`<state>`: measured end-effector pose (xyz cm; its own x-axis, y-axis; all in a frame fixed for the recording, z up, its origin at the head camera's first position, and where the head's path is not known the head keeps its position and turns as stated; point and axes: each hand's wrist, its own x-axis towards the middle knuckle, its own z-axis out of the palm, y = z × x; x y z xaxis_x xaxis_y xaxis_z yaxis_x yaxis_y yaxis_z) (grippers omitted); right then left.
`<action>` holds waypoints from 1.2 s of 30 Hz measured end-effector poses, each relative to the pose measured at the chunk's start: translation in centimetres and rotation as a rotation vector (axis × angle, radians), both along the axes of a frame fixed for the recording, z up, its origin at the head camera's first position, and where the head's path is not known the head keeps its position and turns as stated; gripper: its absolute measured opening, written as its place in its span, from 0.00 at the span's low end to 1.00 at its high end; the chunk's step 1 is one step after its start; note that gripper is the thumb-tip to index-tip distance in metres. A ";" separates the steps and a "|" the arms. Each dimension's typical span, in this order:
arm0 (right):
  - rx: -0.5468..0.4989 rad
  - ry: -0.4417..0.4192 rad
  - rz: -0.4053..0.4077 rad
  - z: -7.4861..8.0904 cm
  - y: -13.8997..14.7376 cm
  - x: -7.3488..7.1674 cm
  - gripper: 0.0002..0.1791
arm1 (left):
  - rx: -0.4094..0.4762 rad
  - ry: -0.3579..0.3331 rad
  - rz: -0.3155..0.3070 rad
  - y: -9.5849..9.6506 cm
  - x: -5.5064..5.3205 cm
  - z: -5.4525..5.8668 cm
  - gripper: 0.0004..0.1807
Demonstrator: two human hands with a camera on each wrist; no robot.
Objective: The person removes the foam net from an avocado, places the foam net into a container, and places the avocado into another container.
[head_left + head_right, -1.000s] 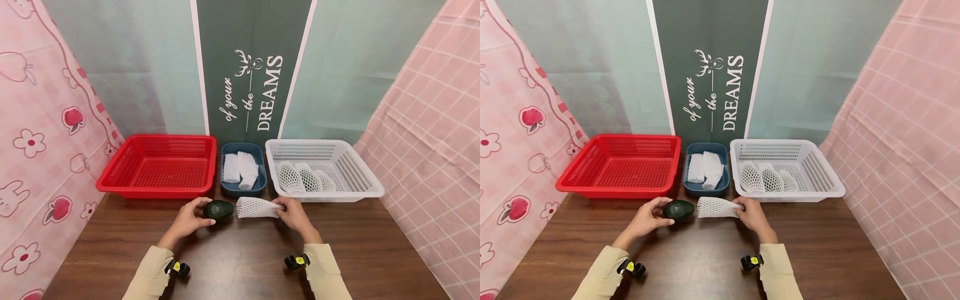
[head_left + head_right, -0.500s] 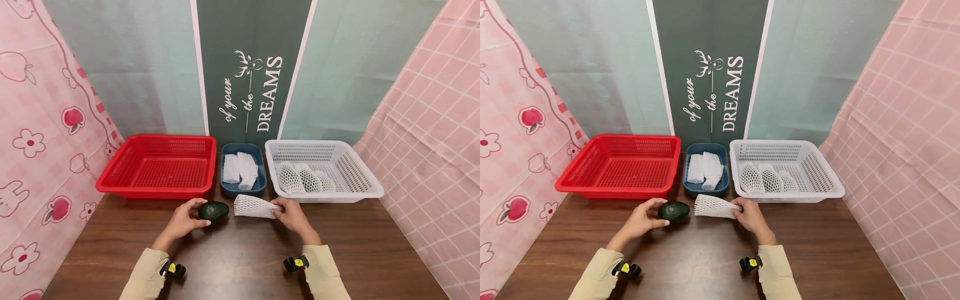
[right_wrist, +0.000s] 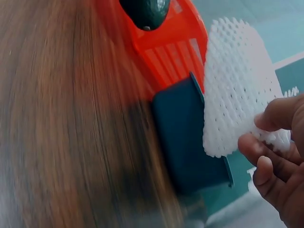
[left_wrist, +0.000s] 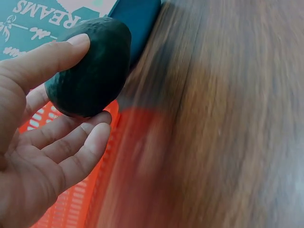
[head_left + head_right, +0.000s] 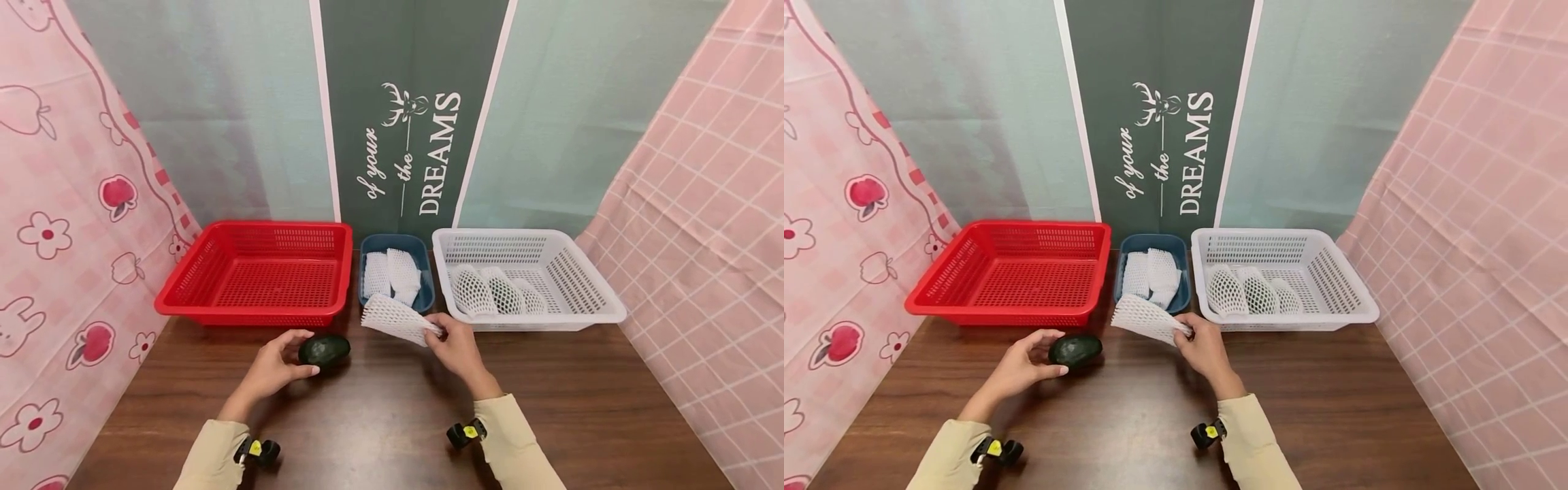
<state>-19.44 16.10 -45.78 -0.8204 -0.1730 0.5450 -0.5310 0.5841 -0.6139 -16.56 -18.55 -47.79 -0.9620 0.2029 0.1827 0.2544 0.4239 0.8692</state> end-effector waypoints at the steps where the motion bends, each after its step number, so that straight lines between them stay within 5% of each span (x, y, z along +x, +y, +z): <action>1: -0.008 0.002 -0.012 0.0 -0.3 -0.1 0.09 | -0.009 0.000 0.004 -0.2 0.1 0.0 0.31; 12: -0.004 0.032 -0.112 1.8 -1.8 -2.2 0.10 | -0.037 -0.023 0.038 -2.4 0.7 0.2 0.31; 25: 0.068 -0.101 -0.155 3.5 -3.1 -4.8 0.16 | -0.067 -0.019 0.048 -4.2 1.2 0.1 0.31; 30: 0.105 -0.201 -0.136 3.8 -3.3 -5.2 0.27 | -0.074 -0.011 0.059 -4.7 1.4 0.2 0.31; 36: 0.130 -0.258 -0.132 3.7 -3.3 -5.2 0.26 | -0.091 -0.009 0.070 -5.1 1.3 0.1 0.31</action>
